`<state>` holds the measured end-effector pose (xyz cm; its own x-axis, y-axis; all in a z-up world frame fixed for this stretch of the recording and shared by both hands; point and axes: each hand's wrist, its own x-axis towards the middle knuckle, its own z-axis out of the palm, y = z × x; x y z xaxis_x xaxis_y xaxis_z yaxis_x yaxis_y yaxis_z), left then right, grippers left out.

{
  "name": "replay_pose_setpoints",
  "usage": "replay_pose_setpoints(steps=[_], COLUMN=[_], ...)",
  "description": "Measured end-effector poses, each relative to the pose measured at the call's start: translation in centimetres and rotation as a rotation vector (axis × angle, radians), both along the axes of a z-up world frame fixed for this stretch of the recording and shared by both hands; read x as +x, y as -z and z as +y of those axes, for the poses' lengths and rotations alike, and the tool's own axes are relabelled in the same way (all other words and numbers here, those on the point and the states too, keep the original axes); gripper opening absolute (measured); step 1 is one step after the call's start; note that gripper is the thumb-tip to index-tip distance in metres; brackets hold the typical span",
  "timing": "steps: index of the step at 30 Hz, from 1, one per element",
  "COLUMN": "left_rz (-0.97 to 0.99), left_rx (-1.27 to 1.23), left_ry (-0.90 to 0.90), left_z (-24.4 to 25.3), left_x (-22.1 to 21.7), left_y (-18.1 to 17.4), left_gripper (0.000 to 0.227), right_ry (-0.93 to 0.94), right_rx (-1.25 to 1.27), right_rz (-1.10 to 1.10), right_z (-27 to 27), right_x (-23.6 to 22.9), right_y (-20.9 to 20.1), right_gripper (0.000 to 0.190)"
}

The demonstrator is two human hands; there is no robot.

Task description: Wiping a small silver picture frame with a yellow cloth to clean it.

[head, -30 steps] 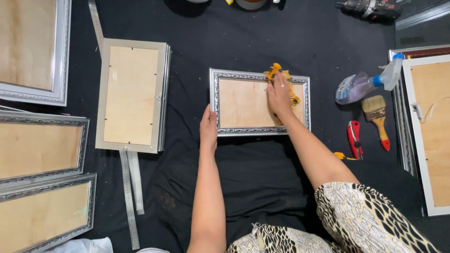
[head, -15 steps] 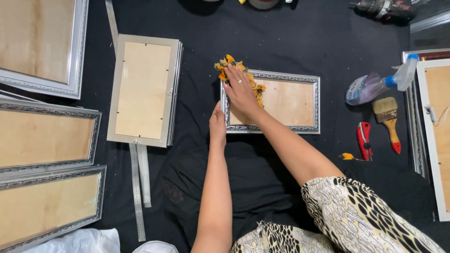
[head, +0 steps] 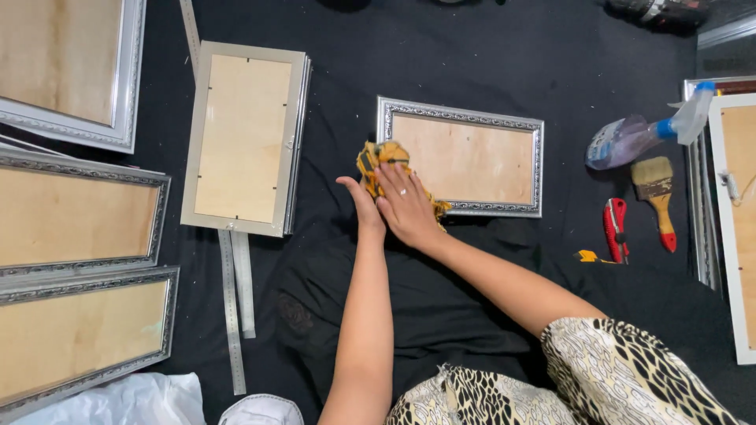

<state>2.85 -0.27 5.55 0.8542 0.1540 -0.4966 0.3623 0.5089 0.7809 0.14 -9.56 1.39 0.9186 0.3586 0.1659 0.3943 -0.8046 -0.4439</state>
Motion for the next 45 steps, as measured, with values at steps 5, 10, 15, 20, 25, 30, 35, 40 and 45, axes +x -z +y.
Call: replay_pose_setpoints(steps=[5, 10, 15, 20, 25, 30, 35, 40, 45], left_rz=[-0.104, -0.151, -0.154, -0.11, -0.07, -0.068, -0.064, -0.06, -0.091], left_rx=[0.094, 0.129, 0.214, 0.23, 0.235, 0.16, 0.073, 0.02, -0.074], left_ry=[0.065, 0.093, 0.069, 0.059, 0.056, 0.05, 0.063, 0.089, 0.14], left_z=[-0.3, -0.2, -0.7, -0.4, 0.1, -0.4, 0.5, 0.3, 1.0], left_x=[-1.0, -1.2, -1.2, -0.9, -0.8, -0.6, -0.5, -0.5, -0.3], left_y=[-1.5, -1.3, -2.6, -1.6, 0.4, -0.6, 2.2, -0.3, 1.6], left_gripper=[0.111, 0.105, 0.103, 0.102, 0.102, 0.108, 0.114, 0.114, 0.112], right_ry=[0.131, 0.296, 0.205, 0.291, 0.407, 0.644, 0.88, 0.912, 0.646], right_rx=[0.015, -0.026, -0.011, -0.017, -0.071, -0.148, -0.025, 0.009, 0.064], right_rz=[-0.019, -0.004, 0.026, 0.06, 0.125, 0.28, 0.359, 0.345, 0.249], right_z=[1.7, 2.6, 0.9, -6.6, -16.7, -26.4, -23.4, -18.4, -12.0], right_x=[9.1, 12.8, 11.3, 10.9, 8.8, 6.4, 4.1, 2.4, 2.8], right_y=[0.3, 1.6, 0.1, 2.2, 4.7, 10.0, 8.7, 6.8, 3.9], right_gripper=[0.057, 0.059, 0.061, 0.064, 0.069, 0.076, 0.074, 0.07, 0.065])
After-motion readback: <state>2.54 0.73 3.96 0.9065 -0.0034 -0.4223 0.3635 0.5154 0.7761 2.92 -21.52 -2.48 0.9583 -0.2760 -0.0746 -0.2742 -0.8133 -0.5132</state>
